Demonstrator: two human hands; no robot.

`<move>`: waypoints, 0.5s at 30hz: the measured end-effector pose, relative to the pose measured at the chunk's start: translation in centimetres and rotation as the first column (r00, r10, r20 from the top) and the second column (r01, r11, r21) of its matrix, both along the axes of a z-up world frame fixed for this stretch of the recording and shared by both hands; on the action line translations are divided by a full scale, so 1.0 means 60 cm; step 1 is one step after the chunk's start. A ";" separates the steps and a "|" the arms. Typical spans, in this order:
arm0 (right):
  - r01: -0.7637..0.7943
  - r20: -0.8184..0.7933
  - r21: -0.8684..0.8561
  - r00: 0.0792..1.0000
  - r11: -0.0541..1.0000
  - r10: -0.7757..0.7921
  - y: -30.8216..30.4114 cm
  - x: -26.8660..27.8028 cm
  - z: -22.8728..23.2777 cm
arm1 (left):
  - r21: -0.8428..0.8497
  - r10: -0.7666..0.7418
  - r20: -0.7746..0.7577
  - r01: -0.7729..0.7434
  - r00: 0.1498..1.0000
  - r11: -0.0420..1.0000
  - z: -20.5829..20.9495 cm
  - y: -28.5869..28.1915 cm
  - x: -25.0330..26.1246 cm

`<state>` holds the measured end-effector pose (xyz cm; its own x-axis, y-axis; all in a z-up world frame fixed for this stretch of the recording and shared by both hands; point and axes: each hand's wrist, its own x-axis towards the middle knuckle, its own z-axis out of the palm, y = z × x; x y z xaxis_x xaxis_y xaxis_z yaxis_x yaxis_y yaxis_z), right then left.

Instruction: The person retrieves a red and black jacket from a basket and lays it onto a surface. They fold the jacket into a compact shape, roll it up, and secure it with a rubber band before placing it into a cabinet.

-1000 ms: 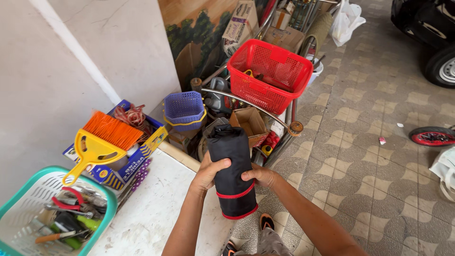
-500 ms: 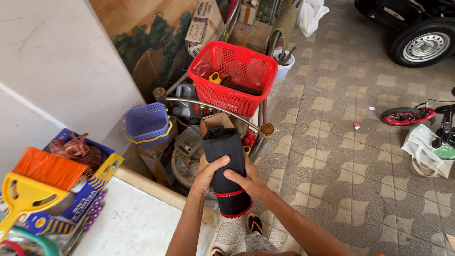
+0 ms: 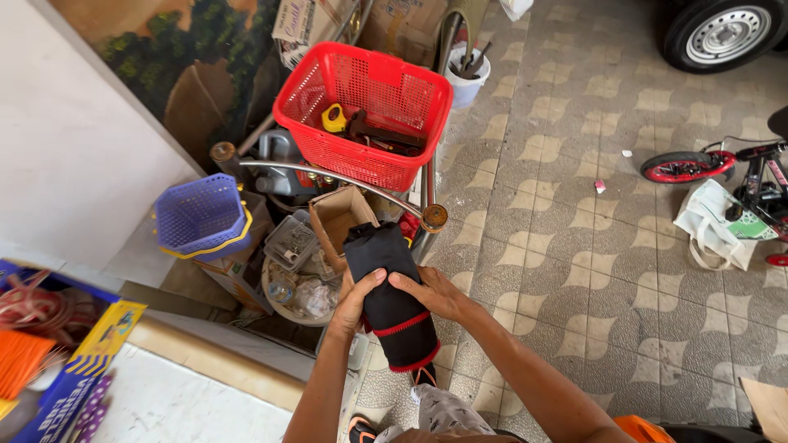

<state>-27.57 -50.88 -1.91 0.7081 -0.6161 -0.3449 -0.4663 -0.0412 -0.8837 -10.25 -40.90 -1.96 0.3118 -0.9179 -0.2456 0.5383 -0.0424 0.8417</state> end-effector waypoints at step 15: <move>0.621 0.149 0.280 0.725 0.732 -0.673 -0.345 -0.047 -0.424 | 0.242 -0.016 0.122 -0.014 0.992 0.970 -0.128 -0.094 0.029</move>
